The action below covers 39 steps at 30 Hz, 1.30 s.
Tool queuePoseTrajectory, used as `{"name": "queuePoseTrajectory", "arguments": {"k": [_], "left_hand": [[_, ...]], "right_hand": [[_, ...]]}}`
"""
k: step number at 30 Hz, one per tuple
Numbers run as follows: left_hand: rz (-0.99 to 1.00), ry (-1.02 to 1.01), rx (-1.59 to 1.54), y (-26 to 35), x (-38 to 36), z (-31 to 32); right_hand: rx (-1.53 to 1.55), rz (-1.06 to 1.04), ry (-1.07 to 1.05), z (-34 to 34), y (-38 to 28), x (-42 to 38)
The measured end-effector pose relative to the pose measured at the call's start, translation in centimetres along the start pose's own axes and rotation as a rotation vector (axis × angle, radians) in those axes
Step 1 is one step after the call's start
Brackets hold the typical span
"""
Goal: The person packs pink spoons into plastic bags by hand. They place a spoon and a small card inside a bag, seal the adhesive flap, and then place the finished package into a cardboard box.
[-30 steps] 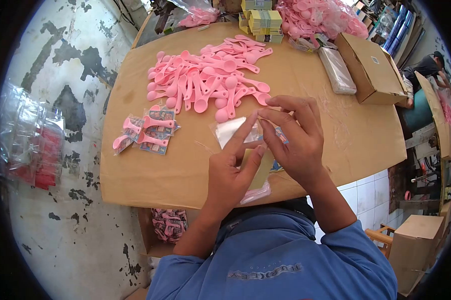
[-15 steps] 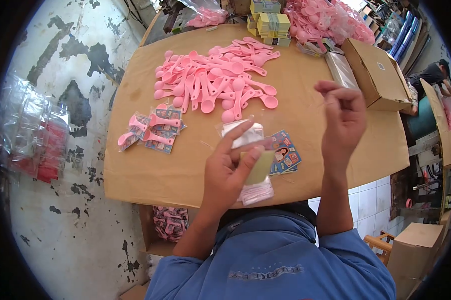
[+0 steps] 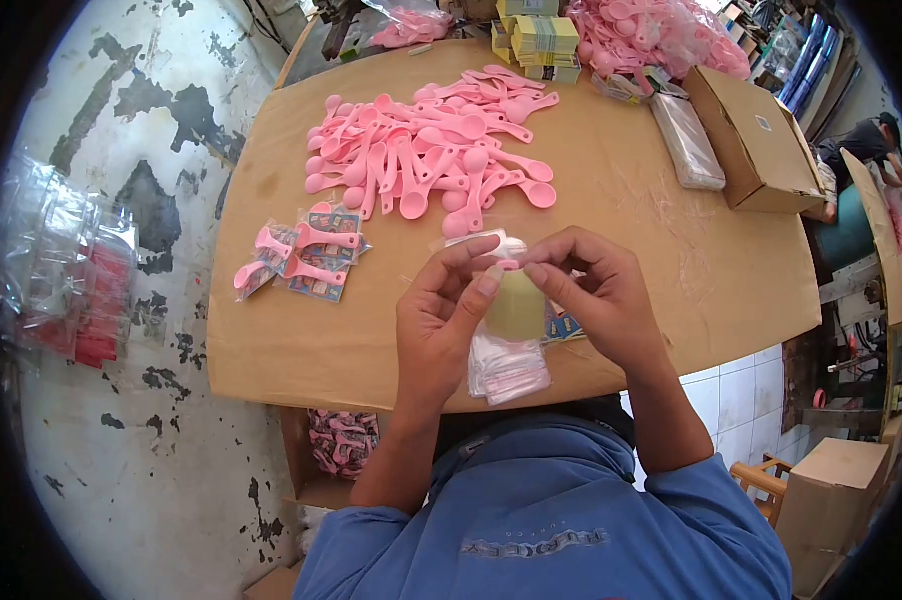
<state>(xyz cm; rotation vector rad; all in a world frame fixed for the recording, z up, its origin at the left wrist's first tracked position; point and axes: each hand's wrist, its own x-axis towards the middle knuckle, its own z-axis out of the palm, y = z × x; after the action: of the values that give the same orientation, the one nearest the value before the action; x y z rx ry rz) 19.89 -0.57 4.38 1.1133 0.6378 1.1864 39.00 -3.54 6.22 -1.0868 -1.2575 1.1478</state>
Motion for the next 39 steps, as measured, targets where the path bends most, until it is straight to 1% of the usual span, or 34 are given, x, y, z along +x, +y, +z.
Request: {"name": "queuePoseTrajectory", "arguments": {"k": [2,6,9,11,14,15,18,21,24,26,27,28,29,31,32,35,38,39], "left_hand": [[-0.010,0.014,0.016,0.1,-0.1,-0.6],[-0.006,0.045,0.077,0.5,-0.3,-1.0],[0.048,0.065,0.078,0.6,-0.6,-0.7],[0.115,0.015,0.110,0.3,-0.8,-1.1],[0.191,-0.051,0.134,0.1,-1.1,-1.7],[0.212,-0.071,0.137,0.0,-1.1,-1.8],[0.253,-0.143,0.212,0.3,-1.3,-2.0],[0.227,-0.163,0.192,1.1,-1.6,-1.8],[0.292,-0.181,0.218,0.5,-1.4,-1.6],[0.194,-0.083,0.183,0.6,-1.7,-0.6],[0.148,-0.026,0.170,0.7,-1.9,0.0],[0.148,-0.030,0.080,0.7,-1.7,0.6],[0.107,-0.071,0.145,0.8,-1.7,0.2],[0.019,-0.153,0.268,0.6,-2.0,-0.9],[0.037,-0.185,0.382,0.4,-2.1,-1.5],[0.290,-0.215,0.648,1.4,-2.1,-2.6],[0.550,-0.009,0.891,3.3,-1.2,-5.4],[0.585,0.062,0.952,4.3,-0.6,-7.0]], "right_hand": [[0.080,0.005,0.028,0.0,0.1,0.0],[0.137,0.034,-0.011,-0.2,-0.3,0.0],[0.187,0.036,-0.013,-0.3,-0.6,-0.2],[0.197,0.031,0.011,-0.3,-0.6,-0.4],[0.198,-0.036,-0.092,-1.3,-0.1,-0.6],[0.191,-0.049,-0.090,-1.3,-0.2,-0.6],[0.177,-0.070,-0.100,-1.5,-0.8,-0.8],[0.154,-0.079,-0.127,-2.1,-1.0,-0.9],[0.081,-0.091,-0.096,-1.9,-0.9,-1.0],[0.034,-0.068,-0.049,-1.0,-1.2,-1.3],[0.064,-0.081,-0.039,-0.7,-1.3,-1.3],[0.096,-0.095,-0.032,-0.5,-1.6,-1.2],[0.129,-0.107,-0.026,-0.3,-1.7,-1.1],[0.102,-0.140,-0.018,0.1,-1.5,-1.3],[0.086,-0.156,-0.012,0.1,-1.5,-1.3],[-0.108,-0.235,0.016,-0.6,-1.5,-1.6],[-0.510,-0.419,0.168,-3.1,-1.5,-1.1],[-0.534,-0.361,0.193,-3.4,-1.8,-1.2]]}}
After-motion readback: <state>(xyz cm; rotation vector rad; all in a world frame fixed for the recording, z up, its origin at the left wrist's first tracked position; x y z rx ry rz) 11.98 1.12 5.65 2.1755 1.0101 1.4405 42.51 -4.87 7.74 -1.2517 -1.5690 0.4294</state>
